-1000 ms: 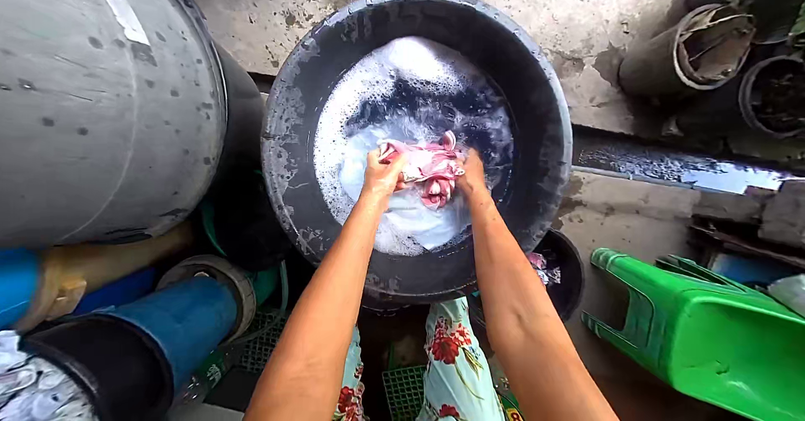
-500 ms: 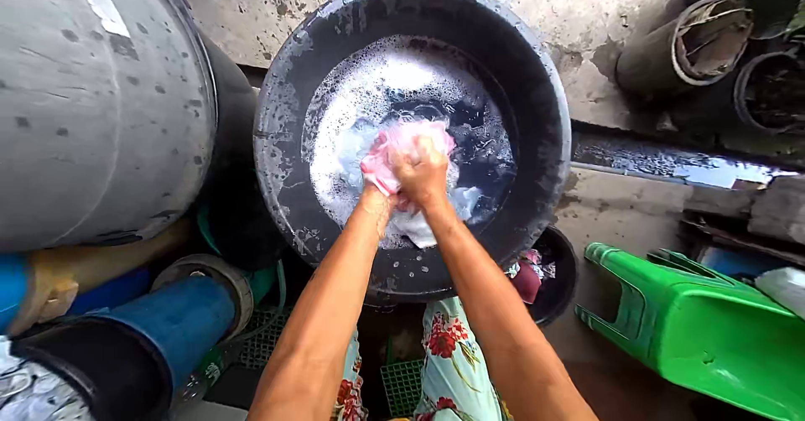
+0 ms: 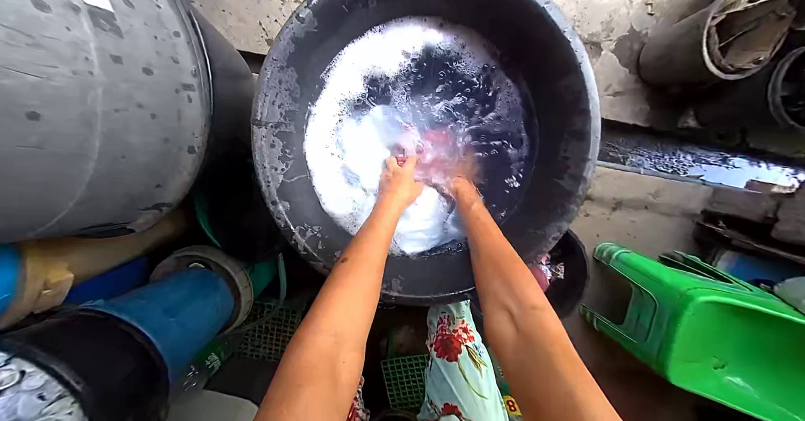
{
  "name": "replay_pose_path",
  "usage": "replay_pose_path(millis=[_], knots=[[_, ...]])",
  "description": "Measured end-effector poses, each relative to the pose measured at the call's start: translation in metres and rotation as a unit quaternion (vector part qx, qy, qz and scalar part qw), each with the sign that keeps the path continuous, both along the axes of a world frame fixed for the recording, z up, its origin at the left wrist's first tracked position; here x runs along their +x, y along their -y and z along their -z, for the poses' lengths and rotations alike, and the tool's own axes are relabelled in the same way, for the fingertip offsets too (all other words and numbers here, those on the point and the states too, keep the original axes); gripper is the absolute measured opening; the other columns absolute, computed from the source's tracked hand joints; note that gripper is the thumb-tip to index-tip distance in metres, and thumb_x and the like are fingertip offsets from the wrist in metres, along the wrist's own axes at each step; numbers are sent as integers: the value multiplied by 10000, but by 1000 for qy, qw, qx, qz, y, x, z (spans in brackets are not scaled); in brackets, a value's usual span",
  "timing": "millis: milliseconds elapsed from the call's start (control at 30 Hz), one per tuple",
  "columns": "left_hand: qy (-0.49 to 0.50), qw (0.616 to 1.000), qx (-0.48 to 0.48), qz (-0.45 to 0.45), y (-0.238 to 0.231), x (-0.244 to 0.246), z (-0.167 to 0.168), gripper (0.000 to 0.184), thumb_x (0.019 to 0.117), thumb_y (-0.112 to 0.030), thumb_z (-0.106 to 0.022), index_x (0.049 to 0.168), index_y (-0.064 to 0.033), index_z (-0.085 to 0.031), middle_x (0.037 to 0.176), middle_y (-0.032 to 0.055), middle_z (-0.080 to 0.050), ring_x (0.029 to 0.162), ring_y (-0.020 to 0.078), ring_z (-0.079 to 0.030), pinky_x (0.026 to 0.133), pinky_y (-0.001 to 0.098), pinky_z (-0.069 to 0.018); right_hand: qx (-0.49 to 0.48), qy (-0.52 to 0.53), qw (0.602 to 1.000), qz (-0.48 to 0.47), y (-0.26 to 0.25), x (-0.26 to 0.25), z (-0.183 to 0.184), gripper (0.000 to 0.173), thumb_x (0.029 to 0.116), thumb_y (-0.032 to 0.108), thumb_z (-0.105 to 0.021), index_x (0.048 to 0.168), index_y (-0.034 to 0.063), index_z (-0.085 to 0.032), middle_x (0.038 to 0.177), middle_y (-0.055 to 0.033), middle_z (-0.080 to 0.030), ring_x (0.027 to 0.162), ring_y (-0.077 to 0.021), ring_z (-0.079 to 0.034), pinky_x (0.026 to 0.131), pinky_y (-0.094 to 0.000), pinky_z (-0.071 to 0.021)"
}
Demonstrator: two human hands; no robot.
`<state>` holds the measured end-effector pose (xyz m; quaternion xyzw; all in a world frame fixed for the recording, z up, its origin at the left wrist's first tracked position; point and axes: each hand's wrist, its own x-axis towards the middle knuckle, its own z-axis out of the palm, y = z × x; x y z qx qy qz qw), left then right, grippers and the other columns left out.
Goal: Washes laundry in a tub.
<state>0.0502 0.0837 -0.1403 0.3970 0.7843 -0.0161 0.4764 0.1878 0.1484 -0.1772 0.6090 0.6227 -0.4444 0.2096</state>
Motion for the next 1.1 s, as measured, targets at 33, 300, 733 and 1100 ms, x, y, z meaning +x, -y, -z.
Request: replay_pose_path(millis=[33, 300, 733, 1100], knots=[[39, 998, 13, -37, 0, 1, 3, 567, 945, -303, -698, 1451, -85, -564, 1475, 304, -491, 1356, 495, -478, 1079, 688, -410, 24, -35, 997, 59, 5, 0, -2, 736, 952, 306, -712, 1519, -58, -416, 1587, -327, -343, 1495, -475, -300, 1201, -649, -262], [406, 722, 227, -512, -11, 9, -44, 416, 1108, -362, -376, 1314, -77, -599, 1128, 54, -697, 1020, 116, -664, 916, 344, -567, 241, -400, 861, 202, 45, -39, -99, 526, 786, 280, -786, 1175, -55, -675, 1126, -200, -701, 1087, -271, -670, 956, -478, -548], [-12, 999, 29, -42, -1, -11, -41, 750, 910, -122, -667, 1589, -267, -383, 1411, 286, -552, 1171, 499, -620, 901, 706, -508, 25, -57, 998, 18, -24, 21, -21, 916, 884, 501, -750, 1576, 55, -348, 1458, -322, -510, 1330, -491, -522, 1077, -693, -414], [294, 863, 98, -398, 4, 16, -29, 367, 1099, -260, -407, 1265, 4, -600, 1083, 135, -664, 971, 179, -627, 862, 388, -540, 53, -451, 840, 296, 31, -17, -72, 699, 749, 106, -791, 1386, -17, -530, 1188, -177, -683, 1038, -228, -701, 884, -429, -622]])
